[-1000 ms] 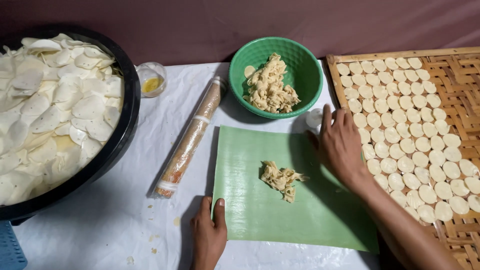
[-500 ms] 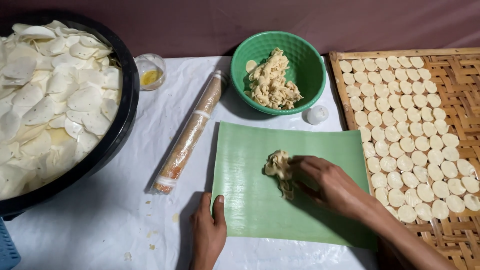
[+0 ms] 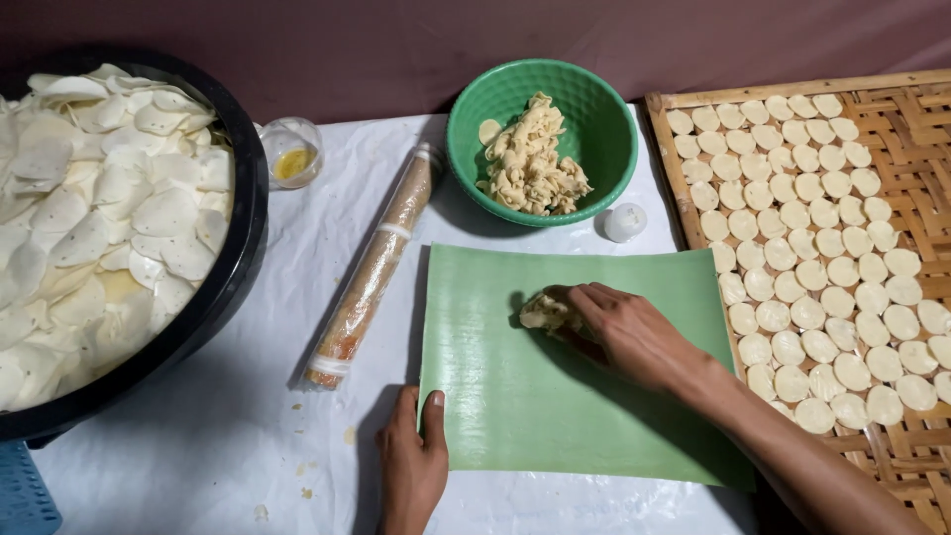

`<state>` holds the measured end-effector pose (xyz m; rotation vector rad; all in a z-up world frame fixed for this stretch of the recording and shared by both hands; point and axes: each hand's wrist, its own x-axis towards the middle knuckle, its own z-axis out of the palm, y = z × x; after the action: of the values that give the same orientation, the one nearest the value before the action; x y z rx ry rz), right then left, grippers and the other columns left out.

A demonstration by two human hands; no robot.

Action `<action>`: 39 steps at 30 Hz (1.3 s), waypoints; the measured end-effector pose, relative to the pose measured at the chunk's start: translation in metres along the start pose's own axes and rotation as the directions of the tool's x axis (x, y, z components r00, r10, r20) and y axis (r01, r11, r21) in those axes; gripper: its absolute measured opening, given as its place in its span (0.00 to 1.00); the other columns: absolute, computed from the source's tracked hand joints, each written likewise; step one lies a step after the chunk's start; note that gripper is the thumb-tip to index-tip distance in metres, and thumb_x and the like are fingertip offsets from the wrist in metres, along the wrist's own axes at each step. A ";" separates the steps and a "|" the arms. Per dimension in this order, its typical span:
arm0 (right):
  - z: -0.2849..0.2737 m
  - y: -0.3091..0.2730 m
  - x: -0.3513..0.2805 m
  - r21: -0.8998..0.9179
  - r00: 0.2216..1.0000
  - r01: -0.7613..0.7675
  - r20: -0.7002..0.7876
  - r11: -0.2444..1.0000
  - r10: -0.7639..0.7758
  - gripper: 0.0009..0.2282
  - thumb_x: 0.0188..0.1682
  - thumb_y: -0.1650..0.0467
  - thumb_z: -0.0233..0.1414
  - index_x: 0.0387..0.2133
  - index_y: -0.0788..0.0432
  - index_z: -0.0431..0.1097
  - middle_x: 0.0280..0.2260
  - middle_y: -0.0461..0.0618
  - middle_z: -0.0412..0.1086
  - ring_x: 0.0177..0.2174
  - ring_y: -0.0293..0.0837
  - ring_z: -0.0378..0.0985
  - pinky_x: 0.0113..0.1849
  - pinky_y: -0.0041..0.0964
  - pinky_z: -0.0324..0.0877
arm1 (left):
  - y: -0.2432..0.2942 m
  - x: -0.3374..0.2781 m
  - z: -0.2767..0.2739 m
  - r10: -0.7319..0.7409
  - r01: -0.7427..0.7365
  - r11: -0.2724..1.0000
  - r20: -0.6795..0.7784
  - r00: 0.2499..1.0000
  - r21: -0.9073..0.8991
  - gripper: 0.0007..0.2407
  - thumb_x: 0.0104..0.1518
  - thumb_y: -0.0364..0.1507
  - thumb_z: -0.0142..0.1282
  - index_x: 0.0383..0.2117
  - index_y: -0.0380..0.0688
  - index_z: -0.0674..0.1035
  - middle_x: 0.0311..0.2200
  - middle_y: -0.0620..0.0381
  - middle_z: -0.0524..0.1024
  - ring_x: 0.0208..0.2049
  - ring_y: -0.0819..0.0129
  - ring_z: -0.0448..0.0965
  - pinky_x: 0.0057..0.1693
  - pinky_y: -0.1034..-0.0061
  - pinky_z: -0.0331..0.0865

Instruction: The recorder is seen rolling out dough and placing small round cutouts onto a bamboo tray.

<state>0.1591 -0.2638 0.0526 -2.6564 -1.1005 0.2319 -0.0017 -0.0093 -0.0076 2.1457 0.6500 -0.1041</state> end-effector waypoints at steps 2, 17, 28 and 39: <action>-0.005 0.001 0.000 0.063 0.999 -0.029 -0.016 0.998 0.030 0.20 0.44 0.73 0.52 0.52 0.61 0.64 0.43 0.56 0.74 0.28 0.51 0.82 0.36 0.48 0.82 | 0.011 -0.006 -0.011 -0.052 0.051 0.994 0.009 0.999 0.092 0.10 0.64 0.39 0.48 0.37 0.48 0.76 0.17 0.53 0.77 0.17 0.58 0.74 0.36 0.61 0.69; -0.024 0.032 -0.049 -0.189 0.907 -0.396 -0.237 0.899 0.349 0.25 0.52 0.58 0.49 0.59 0.60 0.65 0.51 0.64 0.70 0.47 0.60 0.75 0.42 0.49 0.76 | 0.025 0.100 -0.069 0.559 -0.366 0.701 -0.151 0.815 0.613 0.21 0.53 0.24 0.59 0.54 0.30 0.70 0.39 0.40 0.74 0.40 0.48 0.77 0.43 0.59 0.76; -0.011 0.032 -0.065 -0.050 0.750 -0.649 -0.206 0.759 0.628 0.12 0.54 0.70 0.50 0.47 0.68 0.66 0.27 0.63 0.76 0.17 0.54 0.78 0.20 0.46 0.74 | 0.047 0.011 -0.101 0.528 -0.262 0.736 -0.287 0.799 0.624 0.24 0.43 0.27 0.65 0.51 0.43 0.74 0.40 0.49 0.73 0.39 0.50 0.75 0.41 0.58 0.73; 0.026 -0.053 0.015 -0.078 0.982 -0.144 -0.136 0.986 0.133 0.16 0.50 0.68 0.54 0.49 0.63 0.71 0.36 0.53 0.71 0.27 0.49 0.76 0.26 0.44 0.77 | 0.084 0.046 -0.085 0.460 -0.399 0.816 -0.051 0.887 0.418 0.19 0.44 0.26 0.63 0.46 0.47 0.75 0.33 0.52 0.80 0.26 0.48 0.80 0.34 0.53 0.72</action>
<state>0.1279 -0.2127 0.0427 -2.7845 -0.9066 0.0355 0.0655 0.0343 0.0925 2.6670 0.2127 0.1931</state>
